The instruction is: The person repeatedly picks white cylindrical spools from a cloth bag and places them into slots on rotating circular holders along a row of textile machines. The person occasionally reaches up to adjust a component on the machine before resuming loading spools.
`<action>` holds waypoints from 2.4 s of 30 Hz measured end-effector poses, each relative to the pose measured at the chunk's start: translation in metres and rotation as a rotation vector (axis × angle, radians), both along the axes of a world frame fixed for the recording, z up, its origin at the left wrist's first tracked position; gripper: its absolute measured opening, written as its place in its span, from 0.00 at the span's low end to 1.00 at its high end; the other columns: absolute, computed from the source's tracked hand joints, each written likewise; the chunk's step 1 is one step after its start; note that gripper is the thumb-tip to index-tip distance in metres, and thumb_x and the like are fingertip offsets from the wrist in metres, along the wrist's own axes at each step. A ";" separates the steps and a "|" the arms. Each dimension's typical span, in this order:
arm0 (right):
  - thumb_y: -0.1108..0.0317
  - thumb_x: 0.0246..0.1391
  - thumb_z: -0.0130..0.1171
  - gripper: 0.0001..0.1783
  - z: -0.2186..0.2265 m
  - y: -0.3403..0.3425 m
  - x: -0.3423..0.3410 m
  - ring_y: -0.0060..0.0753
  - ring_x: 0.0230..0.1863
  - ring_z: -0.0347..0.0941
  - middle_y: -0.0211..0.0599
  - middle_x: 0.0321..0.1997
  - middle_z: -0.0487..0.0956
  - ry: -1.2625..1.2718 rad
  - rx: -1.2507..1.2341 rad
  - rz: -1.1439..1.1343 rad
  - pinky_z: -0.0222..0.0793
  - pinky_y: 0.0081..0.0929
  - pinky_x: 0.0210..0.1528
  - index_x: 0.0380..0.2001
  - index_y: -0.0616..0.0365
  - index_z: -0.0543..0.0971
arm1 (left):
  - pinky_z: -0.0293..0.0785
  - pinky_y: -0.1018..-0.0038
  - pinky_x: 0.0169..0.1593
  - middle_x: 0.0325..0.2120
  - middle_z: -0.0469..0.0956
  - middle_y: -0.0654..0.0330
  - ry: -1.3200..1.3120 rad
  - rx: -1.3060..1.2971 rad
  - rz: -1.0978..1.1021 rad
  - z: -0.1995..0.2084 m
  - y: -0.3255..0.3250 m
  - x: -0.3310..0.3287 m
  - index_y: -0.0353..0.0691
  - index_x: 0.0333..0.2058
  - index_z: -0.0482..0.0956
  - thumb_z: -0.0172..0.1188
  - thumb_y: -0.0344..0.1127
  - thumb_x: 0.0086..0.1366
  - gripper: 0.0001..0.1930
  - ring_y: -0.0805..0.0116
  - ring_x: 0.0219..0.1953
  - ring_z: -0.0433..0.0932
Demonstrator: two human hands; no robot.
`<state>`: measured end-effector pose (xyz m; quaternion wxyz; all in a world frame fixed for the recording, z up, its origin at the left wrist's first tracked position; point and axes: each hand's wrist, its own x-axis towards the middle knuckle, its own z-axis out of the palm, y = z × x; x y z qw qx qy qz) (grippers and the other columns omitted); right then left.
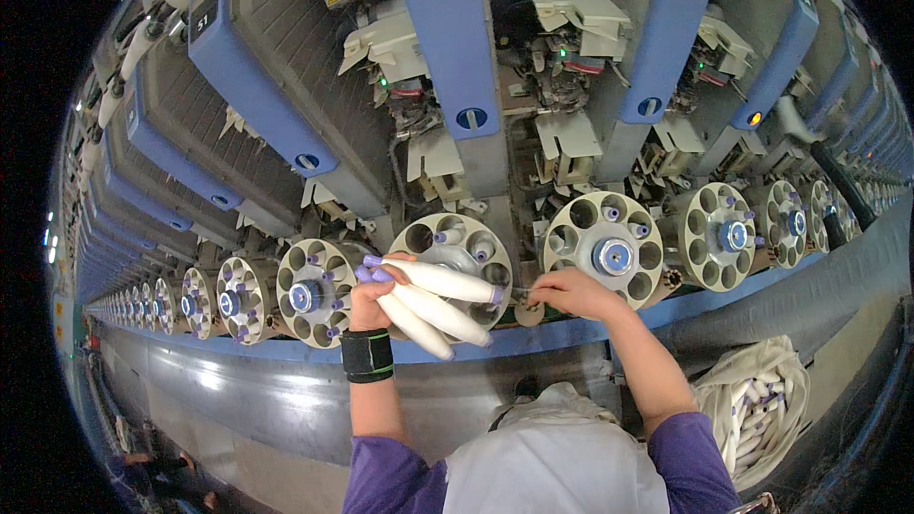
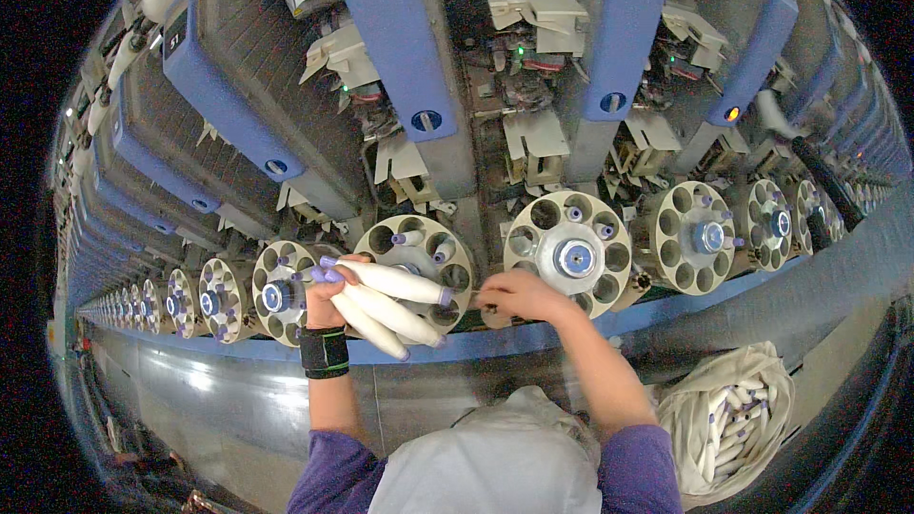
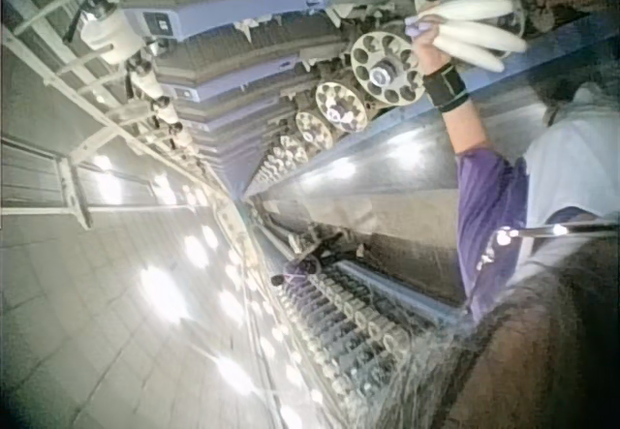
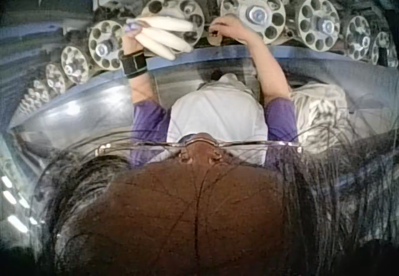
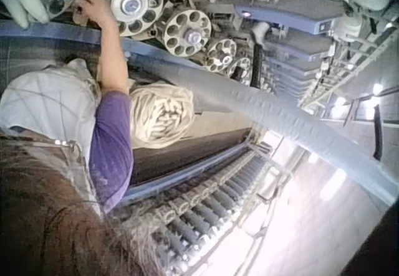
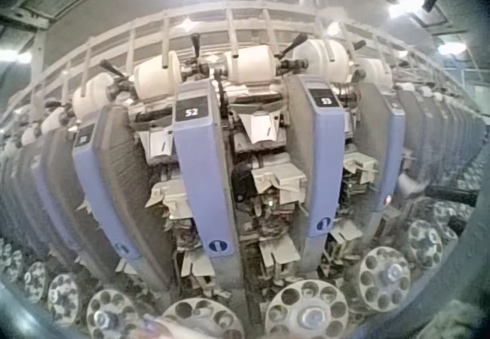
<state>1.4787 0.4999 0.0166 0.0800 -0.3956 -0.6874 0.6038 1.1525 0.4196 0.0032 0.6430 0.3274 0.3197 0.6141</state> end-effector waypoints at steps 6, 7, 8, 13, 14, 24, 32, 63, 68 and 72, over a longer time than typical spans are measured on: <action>0.66 0.56 0.48 0.11 -0.029 0.004 0.030 0.10 0.09 0.46 0.17 0.09 0.57 0.512 -0.225 -0.655 0.40 0.14 0.11 0.32 0.60 0.77 | 0.65 0.68 0.49 0.38 0.70 0.54 0.089 -0.049 0.229 -0.010 -0.001 0.003 0.32 0.27 0.74 0.56 0.29 0.43 0.10 0.60 0.40 0.71; 0.65 0.56 0.48 0.11 -0.030 0.001 0.024 0.10 0.09 0.46 0.17 0.09 0.57 0.516 -0.214 -0.622 0.40 0.14 0.11 0.32 0.60 0.77 | 0.66 0.73 0.45 0.33 0.73 0.57 0.130 -0.124 0.256 -0.012 0.000 0.011 0.31 0.29 0.74 0.55 0.26 0.42 0.11 0.66 0.37 0.72; 0.65 0.56 0.48 0.11 -0.030 -0.004 0.015 0.10 0.09 0.47 0.17 0.09 0.57 0.480 -0.227 -0.595 0.40 0.14 0.11 0.32 0.60 0.77 | 0.66 0.74 0.42 0.26 0.75 0.58 0.295 -0.082 0.275 -0.015 0.004 0.021 0.31 0.34 0.73 0.55 0.25 0.44 0.14 0.67 0.33 0.72; 0.63 0.53 0.52 0.10 -0.001 -0.032 -0.052 0.15 0.13 0.58 0.23 0.13 0.67 0.500 -0.060 0.020 0.52 0.15 0.15 0.31 0.58 0.78 | 0.61 0.69 0.51 0.41 0.70 0.55 1.319 0.419 0.206 -0.042 0.007 0.082 0.45 0.28 0.80 0.63 0.30 0.42 0.11 0.61 0.48 0.67; 0.62 0.52 0.53 0.11 0.009 -0.033 -0.067 0.18 0.17 0.63 0.27 0.17 0.71 0.354 0.065 0.137 0.60 0.19 0.20 0.31 0.59 0.78 | 0.59 0.67 0.55 0.44 0.69 0.55 1.392 0.598 0.157 -0.046 0.008 0.089 0.43 0.34 0.78 0.64 0.36 0.44 0.16 0.59 0.52 0.64; 0.68 0.52 0.51 0.08 0.052 0.040 -0.144 0.23 0.26 0.70 0.33 0.32 0.74 0.851 0.330 -0.315 0.67 0.20 0.26 0.30 0.60 0.77 | 0.47 0.76 0.13 0.04 0.51 0.65 -0.296 0.151 0.325 0.051 0.049 0.004 0.46 0.09 0.54 0.40 0.38 0.58 0.19 0.72 0.06 0.49; 0.65 0.48 0.51 0.11 -0.076 -0.001 -0.077 0.46 0.41 0.68 0.45 0.35 0.74 0.296 0.559 -0.218 0.64 0.36 0.43 0.34 0.59 0.76 | 0.66 0.75 0.32 0.22 0.72 0.63 1.190 -0.437 -0.220 -0.067 0.079 -0.006 0.37 0.26 0.75 0.51 0.38 0.56 0.10 0.71 0.27 0.70; 0.58 0.41 0.60 0.27 -0.270 -0.331 0.642 0.49 0.39 0.71 0.52 0.35 0.75 -0.378 -0.063 -1.709 0.65 0.36 0.42 0.42 0.65 0.69 | 0.63 0.60 0.50 0.41 0.71 0.44 1.714 0.262 -1.196 -0.258 -0.105 0.848 0.36 0.49 0.65 0.52 0.36 0.45 0.28 0.49 0.45 0.69; 0.70 0.42 0.60 0.16 -0.240 -0.358 0.632 0.30 0.31 0.69 0.36 0.32 0.73 -0.426 -0.046 -2.037 0.66 0.29 0.36 0.35 0.62 0.70 | 0.68 0.59 0.43 0.32 0.76 0.47 1.508 0.373 -1.241 -0.246 -0.123 0.826 0.38 0.34 0.76 0.54 0.37 0.43 0.17 0.48 0.36 0.73; 0.74 0.46 0.54 0.17 -0.201 -0.361 0.657 0.26 0.29 0.68 0.38 0.34 0.71 0.072 0.319 -2.197 0.66 0.24 0.33 0.41 0.66 0.67 | 0.69 0.61 0.42 0.30 0.76 0.48 1.347 0.287 -1.049 -0.204 -0.128 0.840 0.37 0.32 0.76 0.50 0.29 0.46 0.13 0.50 0.36 0.73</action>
